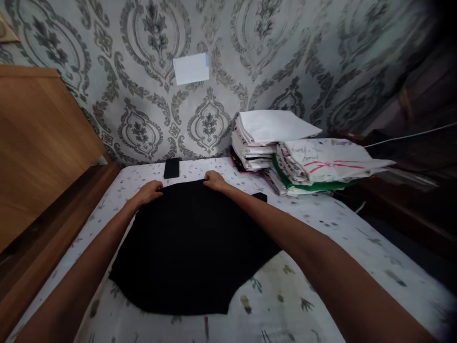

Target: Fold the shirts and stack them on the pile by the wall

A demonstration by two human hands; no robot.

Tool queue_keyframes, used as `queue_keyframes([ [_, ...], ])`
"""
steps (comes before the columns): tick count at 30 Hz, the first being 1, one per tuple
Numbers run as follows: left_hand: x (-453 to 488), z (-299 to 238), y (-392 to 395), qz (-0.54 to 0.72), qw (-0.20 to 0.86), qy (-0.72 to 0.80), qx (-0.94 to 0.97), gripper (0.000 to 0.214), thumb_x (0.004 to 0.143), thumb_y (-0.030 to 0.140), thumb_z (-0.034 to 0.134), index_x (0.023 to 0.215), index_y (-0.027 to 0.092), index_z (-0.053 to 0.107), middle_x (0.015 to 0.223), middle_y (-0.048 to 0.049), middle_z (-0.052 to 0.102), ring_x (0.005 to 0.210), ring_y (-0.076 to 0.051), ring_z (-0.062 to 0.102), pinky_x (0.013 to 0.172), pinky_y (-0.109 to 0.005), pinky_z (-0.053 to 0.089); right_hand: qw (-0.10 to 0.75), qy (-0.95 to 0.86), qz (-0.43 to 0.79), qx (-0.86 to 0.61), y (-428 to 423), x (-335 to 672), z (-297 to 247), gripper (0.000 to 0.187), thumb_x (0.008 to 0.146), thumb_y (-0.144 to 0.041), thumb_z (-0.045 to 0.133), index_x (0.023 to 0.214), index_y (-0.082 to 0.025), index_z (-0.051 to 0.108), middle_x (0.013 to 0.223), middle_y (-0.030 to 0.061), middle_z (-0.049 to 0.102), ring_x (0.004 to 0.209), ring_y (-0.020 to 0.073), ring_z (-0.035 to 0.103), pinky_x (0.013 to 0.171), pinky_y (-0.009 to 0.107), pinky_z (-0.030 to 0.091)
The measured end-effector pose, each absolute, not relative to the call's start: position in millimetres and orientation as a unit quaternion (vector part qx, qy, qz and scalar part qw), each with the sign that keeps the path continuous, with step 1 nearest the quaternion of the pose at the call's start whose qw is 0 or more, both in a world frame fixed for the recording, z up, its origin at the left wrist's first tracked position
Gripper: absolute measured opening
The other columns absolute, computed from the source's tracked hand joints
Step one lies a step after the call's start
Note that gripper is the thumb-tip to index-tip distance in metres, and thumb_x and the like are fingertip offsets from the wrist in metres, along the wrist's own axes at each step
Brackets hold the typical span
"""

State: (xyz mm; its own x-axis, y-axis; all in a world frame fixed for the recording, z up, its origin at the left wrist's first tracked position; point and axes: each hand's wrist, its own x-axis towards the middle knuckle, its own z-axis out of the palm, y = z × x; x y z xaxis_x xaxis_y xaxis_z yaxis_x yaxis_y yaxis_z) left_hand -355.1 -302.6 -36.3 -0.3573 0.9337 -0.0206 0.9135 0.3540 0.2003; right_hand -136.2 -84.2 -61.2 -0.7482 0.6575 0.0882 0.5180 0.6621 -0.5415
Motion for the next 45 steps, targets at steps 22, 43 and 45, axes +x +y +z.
queue_keyframes([
  [22,-281,-11,-400,-0.115,-0.076,0.796,0.589,0.033,0.089,0.01,0.039,0.111,0.016,0.062,0.111,-0.0145,0.07,0.101,-0.03,0.068,0.087,-0.042,0.048,0.19,-0.946,0.244,-0.101,-185,-14,-47,0.027,0.093,-0.027,0.055,0.119,-0.021,0.063,0.116,0.0092,0.069,0.108,0.0237,0.063,0.097,0.043,0.047],
  [43,-255,-47,-393,0.035,0.062,0.793,0.605,0.066,0.099,0.053,0.032,0.151,0.012,0.036,0.162,-0.0177,0.032,0.152,-0.03,0.026,0.121,-0.05,0.024,0.103,-0.963,0.153,-0.195,-177,3,-54,0.05,0.101,-0.039,0.043,0.145,-0.016,0.05,0.154,0.0169,0.045,0.148,0.0302,0.034,0.119,0.055,0.027],
  [45,-259,-40,-412,0.05,0.056,0.8,0.595,0.066,0.098,0.053,0.034,0.15,0.012,0.038,0.161,-0.0195,0.034,0.15,-0.032,0.03,0.12,-0.051,0.026,0.118,-0.967,0.178,-0.142,-193,20,-46,0.048,0.098,-0.041,0.052,0.141,-0.019,0.054,0.152,0.0158,0.047,0.144,0.0306,0.039,0.116,0.054,0.033],
])
